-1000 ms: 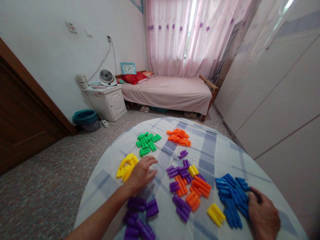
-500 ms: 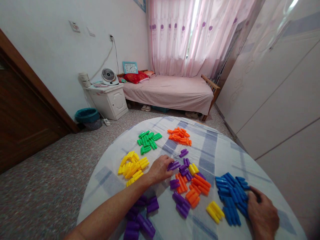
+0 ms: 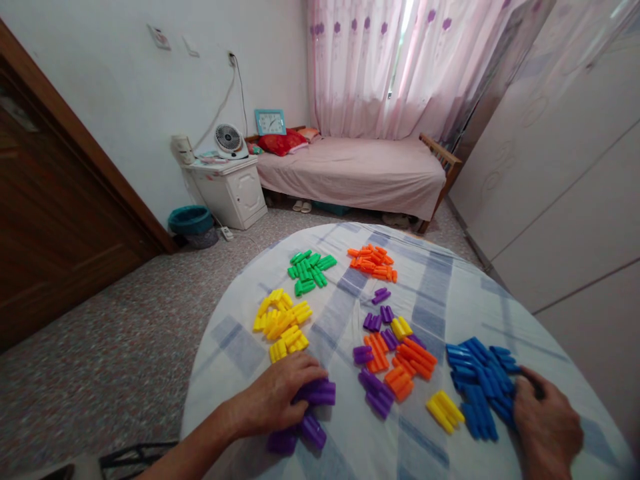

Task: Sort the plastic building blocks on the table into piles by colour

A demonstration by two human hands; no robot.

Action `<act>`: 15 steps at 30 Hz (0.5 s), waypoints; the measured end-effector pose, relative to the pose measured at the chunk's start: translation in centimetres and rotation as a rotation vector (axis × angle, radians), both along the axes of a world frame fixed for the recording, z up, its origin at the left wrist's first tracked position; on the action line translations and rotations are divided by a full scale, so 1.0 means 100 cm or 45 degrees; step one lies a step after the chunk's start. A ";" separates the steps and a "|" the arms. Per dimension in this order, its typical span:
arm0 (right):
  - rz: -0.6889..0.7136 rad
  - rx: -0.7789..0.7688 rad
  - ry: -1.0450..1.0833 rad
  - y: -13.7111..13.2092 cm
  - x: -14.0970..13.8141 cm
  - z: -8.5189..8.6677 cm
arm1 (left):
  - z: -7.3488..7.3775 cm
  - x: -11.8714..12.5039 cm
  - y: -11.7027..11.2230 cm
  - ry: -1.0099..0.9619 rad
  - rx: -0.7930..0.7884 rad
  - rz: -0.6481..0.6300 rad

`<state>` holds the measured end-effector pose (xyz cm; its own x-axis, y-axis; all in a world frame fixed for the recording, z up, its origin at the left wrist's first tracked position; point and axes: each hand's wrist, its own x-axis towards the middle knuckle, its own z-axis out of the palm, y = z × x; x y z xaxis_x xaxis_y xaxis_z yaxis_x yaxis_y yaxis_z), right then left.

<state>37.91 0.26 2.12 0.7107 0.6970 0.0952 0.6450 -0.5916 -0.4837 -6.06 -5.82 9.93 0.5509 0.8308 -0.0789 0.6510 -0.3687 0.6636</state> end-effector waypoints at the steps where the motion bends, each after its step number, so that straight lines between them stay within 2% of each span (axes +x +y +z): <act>1: 0.003 0.004 -0.002 0.000 0.001 -0.001 | 0.000 0.001 0.001 0.007 0.008 -0.021; 4: -0.001 0.002 0.017 0.001 0.001 -0.001 | 0.002 0.009 0.013 0.013 0.064 -0.007; 8: -0.016 -0.012 0.045 0.001 -0.001 0.000 | -0.001 0.038 0.055 -0.012 0.222 0.069; 12: -0.023 -0.025 0.047 0.001 -0.001 -0.001 | -0.012 0.079 0.109 0.033 0.304 -0.070; 15: -0.020 -0.028 0.035 0.001 0.001 -0.002 | -0.024 0.101 0.138 0.121 0.331 -0.246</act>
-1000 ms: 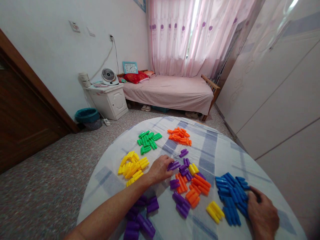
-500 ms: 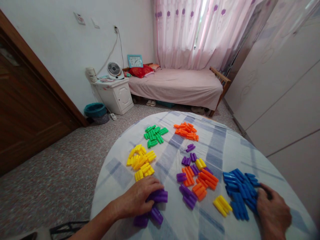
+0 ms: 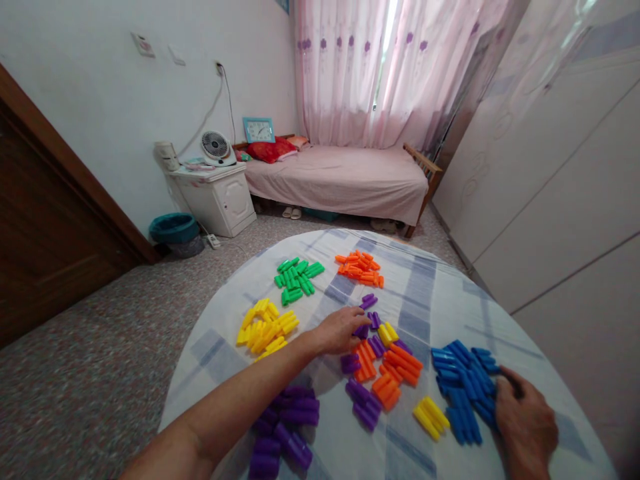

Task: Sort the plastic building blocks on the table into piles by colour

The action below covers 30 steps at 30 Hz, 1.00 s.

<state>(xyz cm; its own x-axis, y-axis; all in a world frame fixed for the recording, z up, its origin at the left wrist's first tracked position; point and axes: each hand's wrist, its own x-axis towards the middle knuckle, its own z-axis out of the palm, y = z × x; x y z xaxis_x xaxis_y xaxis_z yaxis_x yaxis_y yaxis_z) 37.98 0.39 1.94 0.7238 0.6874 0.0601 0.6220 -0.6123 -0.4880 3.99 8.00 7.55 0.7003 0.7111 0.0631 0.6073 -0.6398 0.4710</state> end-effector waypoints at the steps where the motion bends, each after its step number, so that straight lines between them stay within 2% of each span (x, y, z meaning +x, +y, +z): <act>1: 0.003 0.002 -0.006 0.000 0.000 0.000 | -0.004 0.005 0.006 0.035 0.007 -0.034; 5: 0.014 0.020 -0.025 -0.001 0.000 -0.001 | -0.014 0.012 0.015 0.105 0.039 -0.019; 8: 0.024 0.032 -0.031 -0.001 0.000 0.000 | -0.006 0.003 0.007 0.080 0.019 0.041; 11: 0.024 0.030 -0.042 -0.001 -0.001 0.000 | 0.013 -0.022 -0.016 -0.008 -0.056 0.095; 14: 0.018 0.019 -0.045 -0.001 0.000 0.000 | 0.029 -0.055 -0.050 -0.030 -0.185 0.060; 17: 0.021 0.009 -0.041 0.000 0.001 0.000 | 0.033 -0.082 -0.081 0.020 -0.290 0.074; 20: 0.030 0.002 -0.039 0.000 0.001 0.001 | 0.028 -0.094 -0.098 0.039 -0.347 0.131; 24: 0.025 -0.019 -0.013 -0.001 0.000 0.003 | 0.022 -0.088 -0.100 0.018 -0.394 0.145; 28: 0.020 -0.005 -0.006 -0.001 -0.001 0.004 | 0.020 -0.062 -0.089 -0.002 -0.243 0.207; 30: 0.013 -0.002 -0.004 -0.001 -0.001 0.003 | 0.017 -0.046 -0.081 0.008 -0.173 0.168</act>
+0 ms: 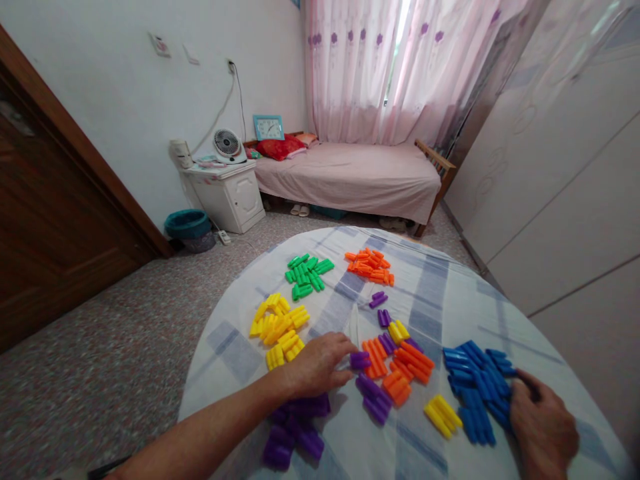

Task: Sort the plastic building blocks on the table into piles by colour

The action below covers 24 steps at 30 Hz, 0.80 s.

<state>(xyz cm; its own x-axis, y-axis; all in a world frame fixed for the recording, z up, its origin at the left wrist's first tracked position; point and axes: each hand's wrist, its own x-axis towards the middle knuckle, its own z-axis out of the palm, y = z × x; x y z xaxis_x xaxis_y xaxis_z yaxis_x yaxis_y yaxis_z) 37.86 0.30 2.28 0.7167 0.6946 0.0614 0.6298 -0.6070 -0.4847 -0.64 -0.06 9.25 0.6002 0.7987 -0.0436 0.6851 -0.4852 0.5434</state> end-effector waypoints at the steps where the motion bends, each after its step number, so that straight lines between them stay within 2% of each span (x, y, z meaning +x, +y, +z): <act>1: 0.000 -0.001 0.001 0.000 0.000 0.000 | -0.002 0.008 0.005 0.028 0.021 -0.034; 5: 0.024 0.018 -0.015 -0.001 0.000 -0.002 | -0.016 0.031 0.022 0.243 0.072 -0.075; 7: 0.028 0.042 -0.020 -0.001 0.000 -0.002 | -0.020 0.035 0.026 0.304 0.095 -0.058; 9: 0.027 0.066 -0.020 -0.001 0.000 -0.003 | -0.019 0.032 0.024 0.285 0.110 -0.038; 11: 0.027 0.086 -0.019 -0.001 0.000 -0.004 | -0.011 0.025 0.017 0.220 0.116 -0.020; 13: 0.031 0.093 -0.025 -0.001 0.001 -0.005 | 0.001 0.015 0.004 0.161 0.101 -0.073; 17: 0.036 0.066 -0.042 -0.001 0.003 -0.007 | 0.018 0.002 -0.026 0.148 0.055 -0.350; 20: 0.040 0.052 -0.044 -0.001 0.003 -0.007 | 0.014 -0.001 -0.040 0.206 0.072 -0.452; 24: 0.040 0.051 -0.036 0.000 0.003 -0.006 | 0.005 0.004 -0.042 0.241 0.092 -0.487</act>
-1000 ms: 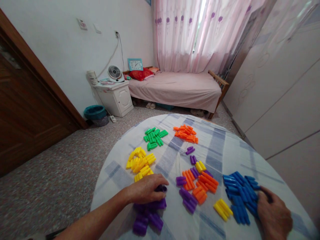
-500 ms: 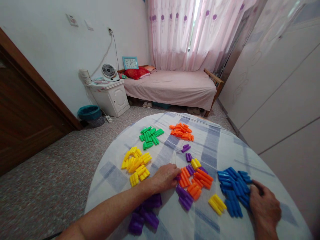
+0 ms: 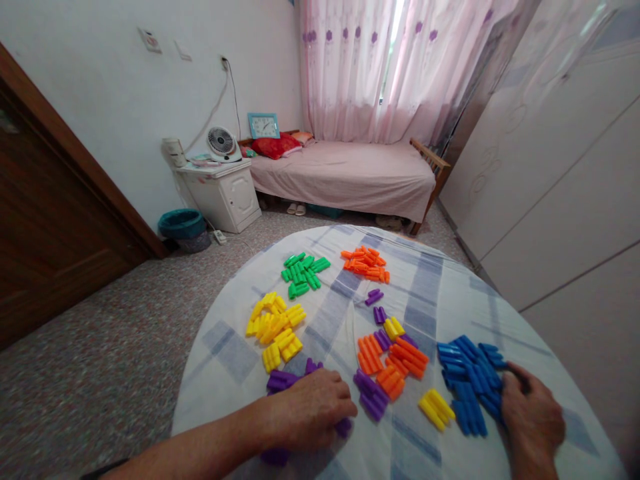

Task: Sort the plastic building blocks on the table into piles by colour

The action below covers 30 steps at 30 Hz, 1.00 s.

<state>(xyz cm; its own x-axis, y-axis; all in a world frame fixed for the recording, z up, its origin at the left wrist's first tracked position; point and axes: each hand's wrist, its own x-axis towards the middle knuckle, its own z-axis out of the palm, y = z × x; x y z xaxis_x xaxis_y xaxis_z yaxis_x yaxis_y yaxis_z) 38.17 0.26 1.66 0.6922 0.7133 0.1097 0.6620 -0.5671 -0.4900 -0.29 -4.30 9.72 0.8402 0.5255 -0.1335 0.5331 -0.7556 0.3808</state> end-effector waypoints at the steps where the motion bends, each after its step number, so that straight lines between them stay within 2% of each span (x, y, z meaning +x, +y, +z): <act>1: -0.004 0.000 0.006 0.000 0.000 0.000 | -0.001 0.003 0.002 -0.022 0.001 0.017; 6: -0.005 0.017 0.020 -0.001 -0.002 0.003 | -0.002 0.025 0.016 -0.101 0.112 0.186; 10: -0.009 0.028 0.041 -0.001 -0.003 0.003 | -0.013 0.045 0.026 -0.001 0.199 0.108; 14: -0.012 0.024 0.044 -0.001 -0.003 0.002 | -0.023 0.052 0.029 0.054 0.254 0.076; 17: -0.011 0.017 0.035 -0.001 -0.003 0.003 | -0.021 0.045 0.027 0.059 0.246 0.104; 25: -0.001 0.025 -0.007 0.000 -0.001 0.000 | -0.010 -0.002 0.017 0.000 0.150 0.265; 30: -0.006 0.025 -0.002 0.000 0.000 0.000 | 0.001 -0.007 0.000 -0.031 0.119 0.143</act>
<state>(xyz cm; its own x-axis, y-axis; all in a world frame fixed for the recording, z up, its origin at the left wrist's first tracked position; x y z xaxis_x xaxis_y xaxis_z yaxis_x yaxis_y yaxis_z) 38.16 0.23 1.61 0.6951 0.7079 0.1249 0.6605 -0.5603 -0.4998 -1.01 -4.32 9.79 0.7779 0.6255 -0.0599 0.6076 -0.7245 0.3254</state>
